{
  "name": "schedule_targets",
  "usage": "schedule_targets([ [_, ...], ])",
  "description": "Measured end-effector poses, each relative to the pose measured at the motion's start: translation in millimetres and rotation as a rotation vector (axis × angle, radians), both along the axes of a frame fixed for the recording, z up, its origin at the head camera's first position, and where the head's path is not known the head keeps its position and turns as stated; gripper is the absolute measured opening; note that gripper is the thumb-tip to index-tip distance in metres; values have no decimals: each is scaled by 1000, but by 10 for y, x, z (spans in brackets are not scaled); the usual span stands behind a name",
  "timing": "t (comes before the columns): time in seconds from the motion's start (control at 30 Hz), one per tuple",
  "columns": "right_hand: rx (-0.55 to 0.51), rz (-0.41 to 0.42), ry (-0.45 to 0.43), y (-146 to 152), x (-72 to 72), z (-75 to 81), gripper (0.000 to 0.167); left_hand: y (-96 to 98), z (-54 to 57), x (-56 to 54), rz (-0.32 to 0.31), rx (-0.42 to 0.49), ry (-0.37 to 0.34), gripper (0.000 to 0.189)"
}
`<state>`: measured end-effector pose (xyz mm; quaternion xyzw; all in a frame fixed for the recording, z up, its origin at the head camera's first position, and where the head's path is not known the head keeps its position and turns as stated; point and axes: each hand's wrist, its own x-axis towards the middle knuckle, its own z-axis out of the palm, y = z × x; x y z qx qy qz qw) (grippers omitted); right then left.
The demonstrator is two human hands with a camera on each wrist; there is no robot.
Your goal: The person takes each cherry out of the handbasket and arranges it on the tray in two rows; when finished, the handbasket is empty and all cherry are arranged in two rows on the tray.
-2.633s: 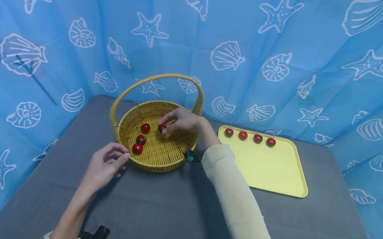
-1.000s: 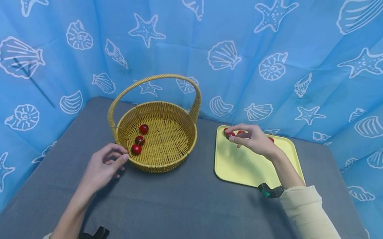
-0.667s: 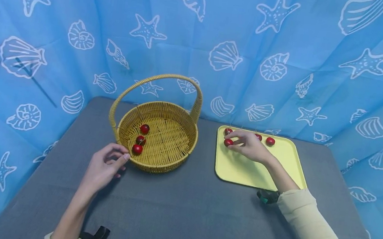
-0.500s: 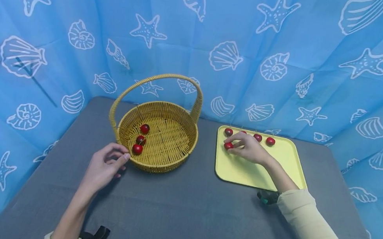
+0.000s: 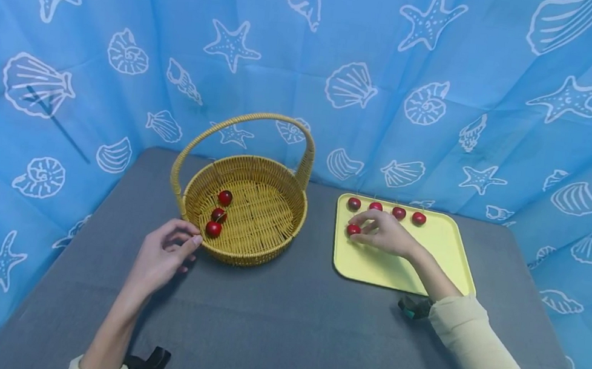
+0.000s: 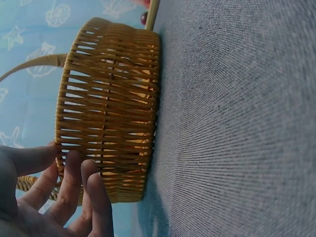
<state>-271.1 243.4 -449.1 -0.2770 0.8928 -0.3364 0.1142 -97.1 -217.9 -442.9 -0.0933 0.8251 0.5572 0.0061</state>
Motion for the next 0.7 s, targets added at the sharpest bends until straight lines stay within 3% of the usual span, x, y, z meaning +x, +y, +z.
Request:
schedule_targets([
  [0.37,-52,-2,-28,15,38,160,37,3,2,-2,0,-1,-1,29],
  [0.7,-101,56,10,-393,86,514,31,7,-1,-7,11,4,-3,28],
])
